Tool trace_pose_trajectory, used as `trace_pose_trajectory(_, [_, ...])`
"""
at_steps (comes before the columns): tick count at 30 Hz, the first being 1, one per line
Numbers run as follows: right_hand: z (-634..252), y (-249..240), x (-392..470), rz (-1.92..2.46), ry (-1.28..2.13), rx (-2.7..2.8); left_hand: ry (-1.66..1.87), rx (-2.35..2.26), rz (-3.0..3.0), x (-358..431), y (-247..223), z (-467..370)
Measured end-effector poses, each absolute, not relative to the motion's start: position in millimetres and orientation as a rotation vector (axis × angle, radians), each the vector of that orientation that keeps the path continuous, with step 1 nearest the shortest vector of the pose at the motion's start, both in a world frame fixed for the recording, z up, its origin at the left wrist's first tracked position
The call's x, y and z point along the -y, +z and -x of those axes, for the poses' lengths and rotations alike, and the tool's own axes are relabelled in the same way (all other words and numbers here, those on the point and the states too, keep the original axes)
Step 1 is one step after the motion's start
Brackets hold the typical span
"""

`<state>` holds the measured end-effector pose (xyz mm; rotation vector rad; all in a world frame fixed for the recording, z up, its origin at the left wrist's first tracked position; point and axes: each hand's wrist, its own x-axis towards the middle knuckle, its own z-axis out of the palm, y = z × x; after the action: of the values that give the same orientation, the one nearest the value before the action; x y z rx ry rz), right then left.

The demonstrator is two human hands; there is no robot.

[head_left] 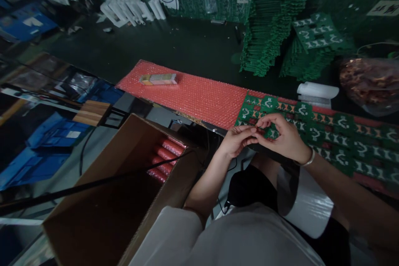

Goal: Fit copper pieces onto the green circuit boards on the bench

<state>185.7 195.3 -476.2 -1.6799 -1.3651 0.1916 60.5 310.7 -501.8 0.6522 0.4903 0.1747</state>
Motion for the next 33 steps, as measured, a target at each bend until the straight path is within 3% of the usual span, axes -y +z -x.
trace_pose_trajectory(21, [-194,-469,-189,1.68,0.184,1.566,0.209,-0.452,-0.875,-312,-506,-62])
trace_pose_trajectory(33, [-194,-462,-192,1.736,0.0,1.761,0.244,-0.489,-0.881,-310,-511,-62])
